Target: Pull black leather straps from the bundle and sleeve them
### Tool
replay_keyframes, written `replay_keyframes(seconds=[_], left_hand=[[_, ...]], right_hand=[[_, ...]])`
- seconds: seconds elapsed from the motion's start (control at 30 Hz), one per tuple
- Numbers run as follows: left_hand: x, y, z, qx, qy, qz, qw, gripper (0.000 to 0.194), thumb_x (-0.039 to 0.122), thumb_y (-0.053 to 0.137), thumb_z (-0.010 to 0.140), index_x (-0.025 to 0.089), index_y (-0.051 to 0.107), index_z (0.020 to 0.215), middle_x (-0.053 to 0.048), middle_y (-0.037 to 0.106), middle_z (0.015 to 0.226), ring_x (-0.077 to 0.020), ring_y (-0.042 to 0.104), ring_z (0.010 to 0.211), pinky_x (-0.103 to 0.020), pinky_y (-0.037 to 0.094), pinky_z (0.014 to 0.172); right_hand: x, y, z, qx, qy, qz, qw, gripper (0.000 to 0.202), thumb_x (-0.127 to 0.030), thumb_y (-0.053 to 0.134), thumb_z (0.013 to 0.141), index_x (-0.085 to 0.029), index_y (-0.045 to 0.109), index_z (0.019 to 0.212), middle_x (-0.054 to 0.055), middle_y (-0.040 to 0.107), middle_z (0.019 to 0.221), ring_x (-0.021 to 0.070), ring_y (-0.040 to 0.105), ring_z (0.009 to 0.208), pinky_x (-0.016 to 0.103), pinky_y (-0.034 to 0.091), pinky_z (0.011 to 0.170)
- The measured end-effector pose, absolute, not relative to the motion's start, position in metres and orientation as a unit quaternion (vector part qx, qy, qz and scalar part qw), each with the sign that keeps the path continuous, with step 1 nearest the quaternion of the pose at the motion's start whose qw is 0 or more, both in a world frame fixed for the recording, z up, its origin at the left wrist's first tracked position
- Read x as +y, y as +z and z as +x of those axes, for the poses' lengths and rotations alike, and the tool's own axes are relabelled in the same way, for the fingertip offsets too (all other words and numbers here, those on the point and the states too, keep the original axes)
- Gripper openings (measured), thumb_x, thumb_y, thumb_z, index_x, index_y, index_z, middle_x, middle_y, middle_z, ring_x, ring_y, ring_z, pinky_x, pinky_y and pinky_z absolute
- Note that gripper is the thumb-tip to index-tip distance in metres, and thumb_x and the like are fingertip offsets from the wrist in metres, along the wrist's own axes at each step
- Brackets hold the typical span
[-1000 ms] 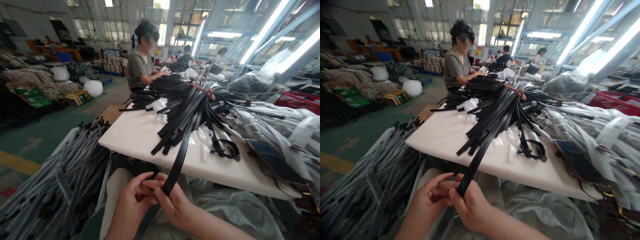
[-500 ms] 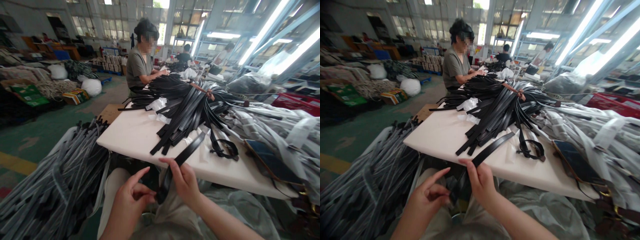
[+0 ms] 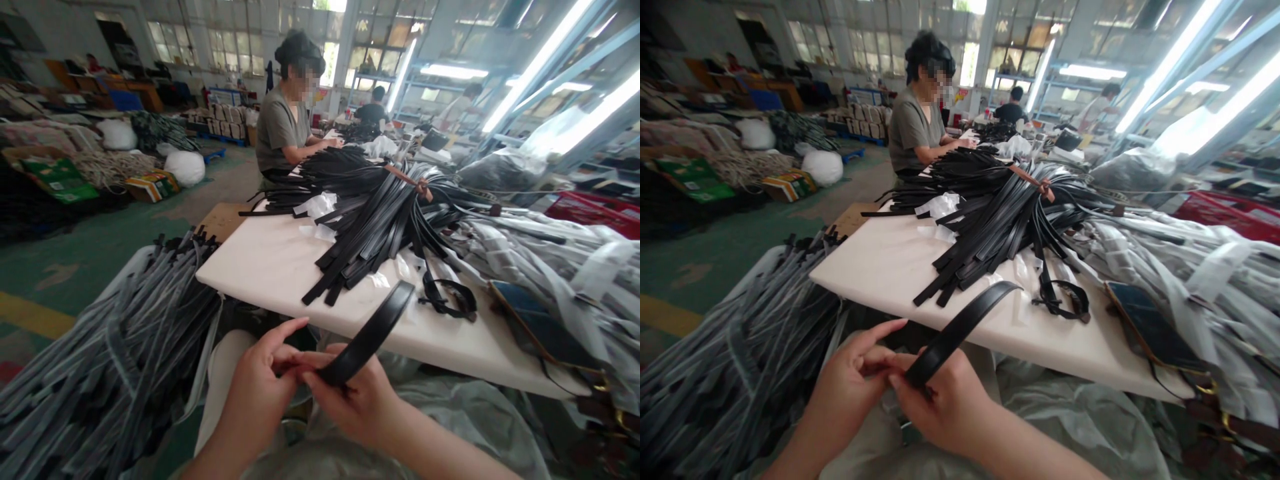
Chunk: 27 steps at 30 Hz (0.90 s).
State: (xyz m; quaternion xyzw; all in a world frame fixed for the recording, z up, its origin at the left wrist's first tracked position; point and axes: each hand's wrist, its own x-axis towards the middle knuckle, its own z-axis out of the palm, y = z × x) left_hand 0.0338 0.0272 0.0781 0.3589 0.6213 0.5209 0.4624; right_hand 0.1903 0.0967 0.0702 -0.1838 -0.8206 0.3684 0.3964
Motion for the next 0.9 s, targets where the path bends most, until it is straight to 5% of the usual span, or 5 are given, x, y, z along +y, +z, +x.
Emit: replay_keyframes(seconds=[0.17,0.37,0.57,0.77,0.9], left_hand=[[0.028,0.079,0.033,0.64,0.491,0.346,0.479,0.057,0.011,0.068,0.064,0.015,0.062,0.12,0.006,0.074,0.061,-0.0152,0.068,0.064,-0.024,0.052,0.068],[0.029,0.085,0.037,0.619,0.501,0.359,0.486,0.054,0.015,0.073,0.064,0.016,0.064,0.118,0.004,0.076,0.068,-0.016,0.07,0.067,-0.022,0.053,0.064],[0.034,0.09,0.038,0.641,0.485,0.359,0.475,0.057,0.008,0.068,0.063,0.014,0.064,0.12,0.005,0.075,0.061,-0.0154,0.07,0.063,-0.022,0.053,0.067],[0.042,0.09,0.036,0.62,0.486,0.397,0.471,0.057,0.014,0.071,0.066,0.015,0.062,0.122,0.003,0.077,0.067,-0.0168,0.071,0.067,-0.023,0.053,0.067],[0.045,0.091,0.035,0.621,0.489,0.381,0.48,0.059,0.013,0.072,0.065,0.014,0.061,0.123,0.003,0.077,0.066,-0.0171,0.071,0.067,-0.023,0.052,0.066]], right_hand=[[0.114,0.072,0.197,-0.598,0.525,-0.341,0.501,0.033,-0.04,0.051,0.098,-0.02,0.076,0.096,-0.005,0.044,0.054,0.0093,0.038,0.044,0.02,0.03,0.04],[0.097,0.058,0.19,-0.78,0.385,-0.209,0.448,0.023,-0.022,0.059,0.093,-0.023,0.072,0.112,0.005,0.073,0.089,0.0181,0.067,0.077,0.028,0.053,0.072],[0.118,0.068,0.201,-0.621,0.443,-0.331,0.555,0.029,-0.037,0.052,0.098,-0.02,0.076,0.099,-0.003,0.051,0.055,0.0108,0.044,0.046,0.022,0.035,0.043],[0.114,0.071,0.191,-0.732,0.453,-0.27,0.431,0.021,-0.027,0.059,0.093,-0.023,0.078,0.102,0.003,0.073,0.078,0.0181,0.068,0.073,0.025,0.052,0.064],[0.114,0.076,0.191,-0.728,0.417,-0.287,0.463,0.02,-0.022,0.059,0.092,-0.024,0.078,0.1,0.002,0.076,0.083,0.0164,0.069,0.073,0.023,0.053,0.064]])
